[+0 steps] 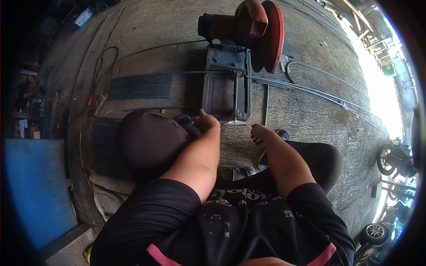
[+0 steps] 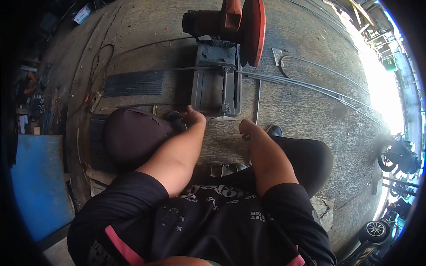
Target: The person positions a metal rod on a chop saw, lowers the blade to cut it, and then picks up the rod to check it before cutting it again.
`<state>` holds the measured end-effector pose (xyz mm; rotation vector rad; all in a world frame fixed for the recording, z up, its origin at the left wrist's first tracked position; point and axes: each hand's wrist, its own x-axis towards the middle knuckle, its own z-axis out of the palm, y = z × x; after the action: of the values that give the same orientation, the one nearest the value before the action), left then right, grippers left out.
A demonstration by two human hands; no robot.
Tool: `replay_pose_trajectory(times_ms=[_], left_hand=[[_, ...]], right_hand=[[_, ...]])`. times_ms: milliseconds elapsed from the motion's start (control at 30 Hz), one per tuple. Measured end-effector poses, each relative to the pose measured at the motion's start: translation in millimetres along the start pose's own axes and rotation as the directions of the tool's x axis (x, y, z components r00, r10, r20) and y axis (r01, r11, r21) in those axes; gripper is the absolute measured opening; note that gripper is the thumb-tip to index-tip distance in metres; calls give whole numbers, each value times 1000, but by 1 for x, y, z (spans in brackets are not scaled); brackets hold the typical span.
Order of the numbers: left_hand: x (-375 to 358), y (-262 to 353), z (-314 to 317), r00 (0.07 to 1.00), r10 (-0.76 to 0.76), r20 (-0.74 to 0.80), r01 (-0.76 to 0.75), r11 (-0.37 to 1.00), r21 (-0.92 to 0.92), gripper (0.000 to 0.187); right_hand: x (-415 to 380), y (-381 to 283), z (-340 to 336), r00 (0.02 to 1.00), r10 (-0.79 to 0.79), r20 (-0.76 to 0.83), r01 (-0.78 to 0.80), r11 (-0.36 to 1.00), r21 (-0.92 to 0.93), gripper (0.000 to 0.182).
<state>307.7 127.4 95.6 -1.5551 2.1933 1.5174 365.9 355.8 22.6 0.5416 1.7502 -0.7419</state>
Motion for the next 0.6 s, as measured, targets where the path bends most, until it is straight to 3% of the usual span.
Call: replay_pose_trajectory(times_ms=[33,100,200,233,267,300,333,467,533,567,600], left_hand=[[9,-5,8,1000,-2,0,2,1000,-1,65],[27,-18,25,990,129,-56,-116,976,184,62],[-4,-15,20,963,266,-39,-243,923,299,56],[-9,-10,12,933,316,170,-352,713,606,54],[-7,-10,10,933,317,171,-353,712,606,54],[-5,-8,9,946,264,186,-323,755,570,56],[-5,-7,10,956,210,204,-288,795,533,58],[0,-17,23,923,252,291,-366,808,462,63],[-13,-20,23,803,330,497,-571,665,481,73],[-15,-22,22,729,273,627,-652,555,516,73],[-7,-32,27,729,274,627,-652,556,516,73]], right_hand=[[8,4,-2,1000,1,0,-1,1000,-2,34],[24,9,-4,999,-41,23,42,998,-43,30],[34,9,2,992,-103,72,111,988,-110,25],[30,8,6,992,-104,74,111,988,-108,25],[10,1,9,995,-94,14,89,969,229,24],[-6,-6,9,997,-65,-41,77,838,540,24],[-19,-12,7,997,-63,-45,77,838,541,24],[-15,-7,1,993,-84,86,-4,691,722,31],[-8,-6,2,982,-134,131,-11,656,755,35],[-11,-12,4,996,-73,49,25,773,634,38],[-11,-14,5,999,-25,-44,44,868,494,43]])
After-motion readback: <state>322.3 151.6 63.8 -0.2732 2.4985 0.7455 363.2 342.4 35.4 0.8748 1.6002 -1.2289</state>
